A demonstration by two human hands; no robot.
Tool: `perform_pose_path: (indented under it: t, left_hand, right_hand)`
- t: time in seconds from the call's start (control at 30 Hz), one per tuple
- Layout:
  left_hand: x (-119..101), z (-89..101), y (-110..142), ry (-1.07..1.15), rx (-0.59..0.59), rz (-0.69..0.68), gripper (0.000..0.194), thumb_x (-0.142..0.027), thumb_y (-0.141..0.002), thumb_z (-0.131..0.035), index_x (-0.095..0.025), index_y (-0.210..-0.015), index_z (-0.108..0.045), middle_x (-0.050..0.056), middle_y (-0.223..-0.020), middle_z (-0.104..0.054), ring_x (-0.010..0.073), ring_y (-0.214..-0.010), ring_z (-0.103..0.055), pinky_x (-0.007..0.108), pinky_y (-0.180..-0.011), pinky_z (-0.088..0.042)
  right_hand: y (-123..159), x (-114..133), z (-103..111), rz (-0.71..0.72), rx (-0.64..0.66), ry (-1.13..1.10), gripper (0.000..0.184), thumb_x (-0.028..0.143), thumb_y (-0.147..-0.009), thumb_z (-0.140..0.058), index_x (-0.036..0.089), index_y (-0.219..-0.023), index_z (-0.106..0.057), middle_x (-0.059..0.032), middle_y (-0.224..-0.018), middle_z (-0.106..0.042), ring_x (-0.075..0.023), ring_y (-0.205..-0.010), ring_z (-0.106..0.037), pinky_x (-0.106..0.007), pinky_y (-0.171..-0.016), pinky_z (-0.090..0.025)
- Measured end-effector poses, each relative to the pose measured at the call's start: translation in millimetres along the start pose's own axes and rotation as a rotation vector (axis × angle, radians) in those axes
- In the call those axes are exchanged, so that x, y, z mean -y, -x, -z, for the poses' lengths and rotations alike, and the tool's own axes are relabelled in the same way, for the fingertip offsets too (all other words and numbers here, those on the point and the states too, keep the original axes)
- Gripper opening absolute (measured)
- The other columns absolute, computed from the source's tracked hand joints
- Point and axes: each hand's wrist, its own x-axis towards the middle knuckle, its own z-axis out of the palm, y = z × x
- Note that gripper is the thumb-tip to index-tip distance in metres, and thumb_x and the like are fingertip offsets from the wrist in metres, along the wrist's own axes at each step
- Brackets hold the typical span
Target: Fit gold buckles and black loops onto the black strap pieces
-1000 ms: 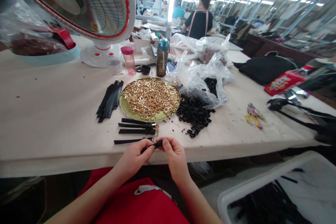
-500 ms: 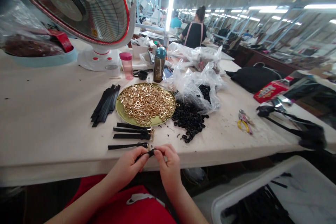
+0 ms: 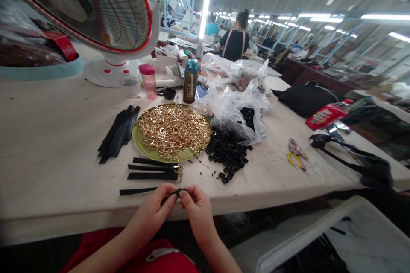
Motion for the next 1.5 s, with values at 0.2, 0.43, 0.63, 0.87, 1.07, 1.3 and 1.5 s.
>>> perform_pose_path:
  t: [0.2, 0.43, 0.63, 0.87, 1.07, 1.3, 1.5]
  left_hand:
    - [2, 13.5, 2, 0.074, 0.087, -0.024, 0.032, -0.016, -0.081, -0.037, -0.017, -0.113, -0.038, 0.003, -0.090, -0.061, 0.0143, -0.081, -0.055, 0.028, -0.077, -0.041]
    - [10, 23.0, 1, 0.237, 0.143, 0.067, 0.029, -0.021, -0.081, -0.044, -0.017, -0.109, -0.036, 0.002, -0.084, -0.063, 0.0115, -0.071, -0.056, 0.023, -0.063, -0.043]
    - [11, 21.4, 10, 0.163, 0.099, 0.119, 0.021, -0.032, -0.079, -0.049, -0.017, -0.092, -0.044, 0.000, -0.074, -0.062, 0.0115, -0.063, -0.056, 0.022, -0.058, -0.042]
    - [7, 19.4, 27, -0.012, 0.166, 0.090, 0.022, -0.033, -0.080, -0.046, -0.016, -0.091, -0.055, 0.002, -0.083, -0.063, 0.0122, -0.066, -0.056, 0.022, -0.059, -0.041]
    - [-1, 17.8, 46, -0.205, 0.199, 0.059, 0.016, -0.030, -0.076, -0.049, -0.017, -0.079, -0.058, 0.001, -0.076, -0.064, 0.0147, -0.068, -0.055, 0.023, -0.058, -0.037]
    - [4, 15.6, 60, 0.140, 0.285, 0.191, 0.017, -0.026, -0.073, -0.051, -0.015, -0.085, -0.054, 0.001, -0.075, -0.062, 0.0132, -0.064, -0.056, 0.023, -0.058, -0.042]
    - [11, 12.7, 60, 0.423, 0.355, 0.309, 0.016, -0.023, -0.071, -0.054, -0.012, -0.083, -0.054, 0.002, -0.073, -0.062, 0.0098, -0.060, -0.056, 0.022, -0.058, -0.044]
  right_hand:
    - [-7, -6, -3, -0.097, 0.050, -0.072, 0.031, 0.046, -0.077, -0.059, 0.015, -0.073, -0.054, 0.0016, -0.062, -0.048, -0.0109, -0.061, -0.042, -0.024, -0.063, -0.035]
    - [-2, -8, -10, -0.104, 0.117, -0.232, 0.040, 0.054, -0.081, -0.048, 0.016, -0.073, -0.056, -0.0016, -0.067, -0.052, -0.0133, -0.065, -0.046, -0.026, -0.064, -0.039]
    - [6, -10, -10, -0.333, 0.313, -0.393, 0.030, 0.044, -0.073, -0.064, 0.018, -0.086, -0.057, 0.0015, -0.066, -0.051, -0.0092, -0.058, -0.046, -0.020, -0.054, -0.037]
    - [24, -19, -7, -0.410, 0.361, -0.410, 0.033, 0.043, -0.066, -0.069, 0.018, -0.075, -0.050, 0.0037, -0.060, -0.048, -0.0079, -0.053, -0.041, -0.019, -0.052, -0.033]
    - [45, -16, -7, -0.412, 0.346, -0.430, 0.033, 0.043, -0.064, -0.070, 0.017, -0.074, -0.053, 0.0026, -0.062, -0.048, -0.0093, -0.057, -0.042, -0.021, -0.056, -0.034]
    - [52, -27, -9, -0.072, 0.014, 0.024, 0.033, 0.043, -0.071, -0.064, 0.018, -0.068, -0.042, 0.0037, -0.062, -0.043, -0.0093, -0.056, -0.039, -0.022, -0.053, -0.034]
    - [54, -22, -7, -0.139, 0.214, 0.036, 0.036, 0.045, -0.075, -0.058, 0.020, -0.096, -0.043, 0.0064, -0.056, -0.048, -0.0097, -0.051, -0.043, -0.022, -0.051, -0.034]
